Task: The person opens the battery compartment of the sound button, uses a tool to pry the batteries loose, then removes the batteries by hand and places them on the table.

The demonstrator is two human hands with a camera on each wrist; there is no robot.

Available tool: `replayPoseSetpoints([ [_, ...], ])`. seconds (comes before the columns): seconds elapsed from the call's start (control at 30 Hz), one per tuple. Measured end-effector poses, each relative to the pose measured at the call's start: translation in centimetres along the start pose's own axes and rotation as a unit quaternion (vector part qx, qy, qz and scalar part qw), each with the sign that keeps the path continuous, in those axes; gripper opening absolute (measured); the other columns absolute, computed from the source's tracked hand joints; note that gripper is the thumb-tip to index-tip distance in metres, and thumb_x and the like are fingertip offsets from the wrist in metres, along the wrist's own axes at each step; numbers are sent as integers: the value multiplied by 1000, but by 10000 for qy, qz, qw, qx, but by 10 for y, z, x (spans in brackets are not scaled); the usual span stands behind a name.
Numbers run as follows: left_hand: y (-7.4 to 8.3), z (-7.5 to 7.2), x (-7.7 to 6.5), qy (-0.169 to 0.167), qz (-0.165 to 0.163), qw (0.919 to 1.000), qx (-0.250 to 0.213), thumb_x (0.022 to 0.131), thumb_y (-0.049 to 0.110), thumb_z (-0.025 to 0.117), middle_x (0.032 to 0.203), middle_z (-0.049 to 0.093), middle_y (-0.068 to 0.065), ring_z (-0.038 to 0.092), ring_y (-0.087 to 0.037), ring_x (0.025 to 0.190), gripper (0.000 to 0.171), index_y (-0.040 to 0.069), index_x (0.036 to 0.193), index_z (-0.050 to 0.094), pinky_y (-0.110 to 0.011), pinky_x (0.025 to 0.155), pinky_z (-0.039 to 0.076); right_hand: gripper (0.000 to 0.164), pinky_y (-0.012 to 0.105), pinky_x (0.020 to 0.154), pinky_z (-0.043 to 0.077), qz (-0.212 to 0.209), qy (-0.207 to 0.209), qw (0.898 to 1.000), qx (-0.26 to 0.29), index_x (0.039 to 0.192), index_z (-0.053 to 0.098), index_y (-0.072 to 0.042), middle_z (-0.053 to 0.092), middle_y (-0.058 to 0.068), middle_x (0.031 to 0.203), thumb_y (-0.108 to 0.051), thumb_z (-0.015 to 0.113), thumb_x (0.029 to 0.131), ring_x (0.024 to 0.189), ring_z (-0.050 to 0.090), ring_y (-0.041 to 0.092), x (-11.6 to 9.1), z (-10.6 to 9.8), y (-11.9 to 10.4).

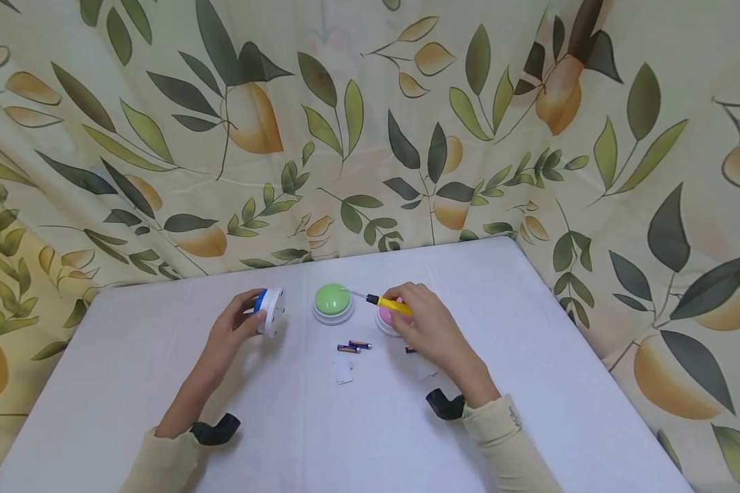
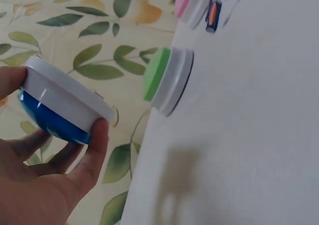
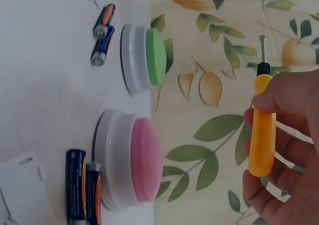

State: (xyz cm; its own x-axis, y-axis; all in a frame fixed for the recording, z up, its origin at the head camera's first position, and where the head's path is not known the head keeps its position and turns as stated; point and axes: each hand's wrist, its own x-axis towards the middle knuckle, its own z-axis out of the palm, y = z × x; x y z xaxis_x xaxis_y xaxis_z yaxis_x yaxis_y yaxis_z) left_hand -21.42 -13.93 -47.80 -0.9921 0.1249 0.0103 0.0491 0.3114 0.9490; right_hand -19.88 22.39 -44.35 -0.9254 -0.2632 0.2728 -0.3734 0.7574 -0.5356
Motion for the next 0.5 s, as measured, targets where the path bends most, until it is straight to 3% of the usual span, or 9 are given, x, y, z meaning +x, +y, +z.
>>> replayPoseSetpoints([
  [0.17,5,5,-2,-249,-115,9982,-527,106,37,58,154,48,-15,57,-36,134,52,20,153,45,-43,104,57,33,45,98,59,-426,126,9990,63,122,65,-12,68,5,120,-4,75,92,113,61,25,-1,3,-8],
  [0.37,15,12,-5,-488,-290,9924,-1095,108,37,52,156,46,-15,53,-37,136,51,16,154,43,-51,109,53,33,39,90,60,-871,206,9959,-111,121,66,-11,70,3,118,-2,77,91,108,62,23,-3,7,-14],
  [0.5,18,14,-7,-696,-365,9846,-1559,110,37,45,155,45,-16,54,-36,133,51,12,154,42,-49,111,52,36,39,91,60,-1151,290,9928,-165,122,67,-12,70,1,119,-1,78,89,110,61,20,-3,8,-21],
])
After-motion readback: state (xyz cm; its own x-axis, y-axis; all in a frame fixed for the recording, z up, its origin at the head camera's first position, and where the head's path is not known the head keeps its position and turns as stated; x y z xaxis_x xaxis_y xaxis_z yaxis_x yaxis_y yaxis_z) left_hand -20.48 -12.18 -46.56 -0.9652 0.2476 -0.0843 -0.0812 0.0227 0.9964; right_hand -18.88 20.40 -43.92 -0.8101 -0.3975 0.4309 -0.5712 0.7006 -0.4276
